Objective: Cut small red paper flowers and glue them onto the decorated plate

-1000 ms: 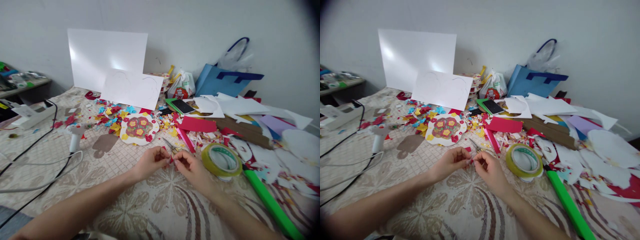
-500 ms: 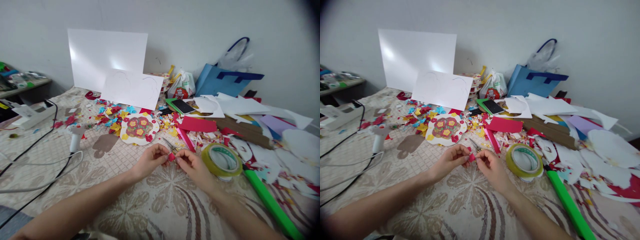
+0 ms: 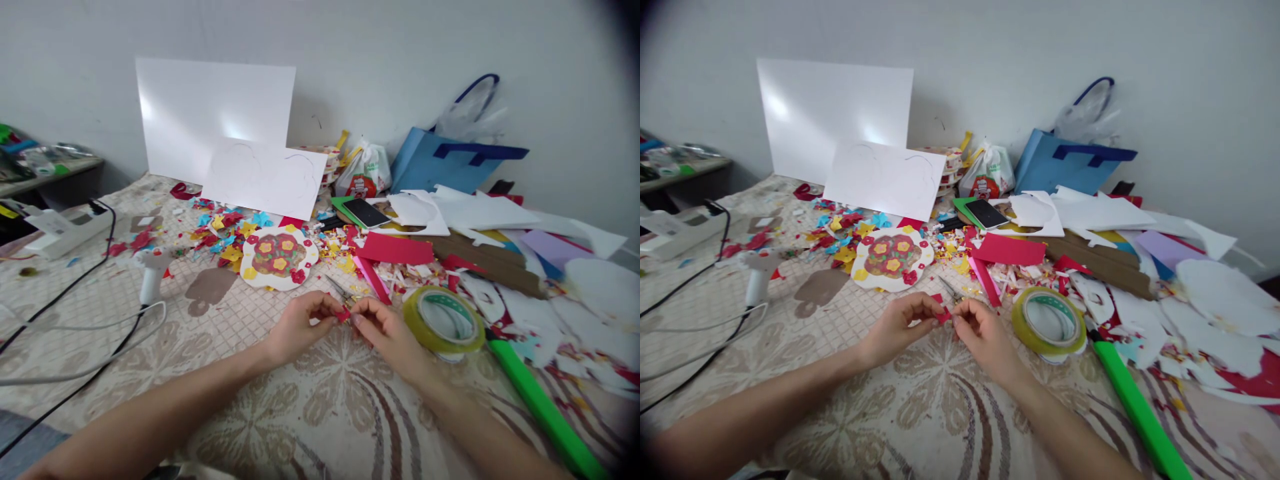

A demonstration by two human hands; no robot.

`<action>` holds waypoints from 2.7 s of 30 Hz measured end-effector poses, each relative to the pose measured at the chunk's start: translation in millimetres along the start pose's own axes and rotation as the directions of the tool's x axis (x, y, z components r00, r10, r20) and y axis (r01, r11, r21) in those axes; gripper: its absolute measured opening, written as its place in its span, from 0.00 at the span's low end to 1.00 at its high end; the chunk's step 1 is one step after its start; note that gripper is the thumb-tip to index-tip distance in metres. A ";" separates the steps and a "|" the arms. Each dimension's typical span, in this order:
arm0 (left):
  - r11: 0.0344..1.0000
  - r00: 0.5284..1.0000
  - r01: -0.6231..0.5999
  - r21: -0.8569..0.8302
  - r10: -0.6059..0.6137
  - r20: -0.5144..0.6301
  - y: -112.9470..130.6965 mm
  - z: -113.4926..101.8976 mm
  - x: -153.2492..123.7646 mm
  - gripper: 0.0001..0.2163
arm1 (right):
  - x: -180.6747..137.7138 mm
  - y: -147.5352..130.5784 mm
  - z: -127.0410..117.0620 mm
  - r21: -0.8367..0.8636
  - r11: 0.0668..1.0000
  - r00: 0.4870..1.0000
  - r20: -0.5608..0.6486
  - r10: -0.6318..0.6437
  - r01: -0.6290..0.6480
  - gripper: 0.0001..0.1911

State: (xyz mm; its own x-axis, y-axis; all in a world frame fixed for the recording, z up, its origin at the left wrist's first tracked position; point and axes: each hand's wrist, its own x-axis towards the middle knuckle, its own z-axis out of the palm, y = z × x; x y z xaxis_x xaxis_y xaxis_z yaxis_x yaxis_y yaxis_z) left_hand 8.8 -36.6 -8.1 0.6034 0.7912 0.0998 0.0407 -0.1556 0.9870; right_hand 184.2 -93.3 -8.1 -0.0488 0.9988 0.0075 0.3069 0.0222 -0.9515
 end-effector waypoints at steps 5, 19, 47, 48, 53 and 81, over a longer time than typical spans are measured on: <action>1.000 1.000 -0.003 0.010 0.003 -0.018 -1.1 -1.0 0.0 0.06 | -3.5 -6.4 2.8 -0.208 0.951 0.970 -0.029 -0.240 0.229 0.10; 0.997 0.999 -0.039 0.059 0.040 -0.019 1.4 -1.8 -1.0 0.04 | -3.8 -6.0 2.3 -0.320 0.899 0.941 -0.060 -0.334 0.298 0.03; 0.945 0.991 0.135 -0.298 -0.128 0.041 -5.6 0.7 0.6 0.13 | -1.4 -0.8 3.0 0.191 0.980 0.996 0.080 0.040 -0.055 0.07; 0.939 0.990 0.141 -0.313 -0.134 0.046 -6.3 0.6 1.1 0.13 | -1.5 -0.8 2.8 0.186 0.981 0.996 0.081 0.038 -0.053 0.07; 0.909 0.983 0.183 -0.374 -0.169 0.068 -6.4 1.0 2.9 0.15 | -1.5 0.4 3.3 0.171 0.984 0.996 0.082 0.030 -0.044 0.07; 0.885 0.984 0.177 -0.431 -0.158 0.080 -5.1 3.0 1.5 0.12 | 0.7 -2.7 4.4 0.219 0.971 0.994 0.077 0.080 -0.095 0.11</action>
State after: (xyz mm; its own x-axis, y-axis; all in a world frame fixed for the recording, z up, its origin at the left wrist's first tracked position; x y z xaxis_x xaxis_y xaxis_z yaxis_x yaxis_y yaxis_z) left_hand 11.9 -36.5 -13.3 0.6510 0.7560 -0.0682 -0.2003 0.2578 0.9452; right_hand 179.2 -92.8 -6.8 -0.0967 0.9910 -0.0925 0.0943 -0.0834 -0.9920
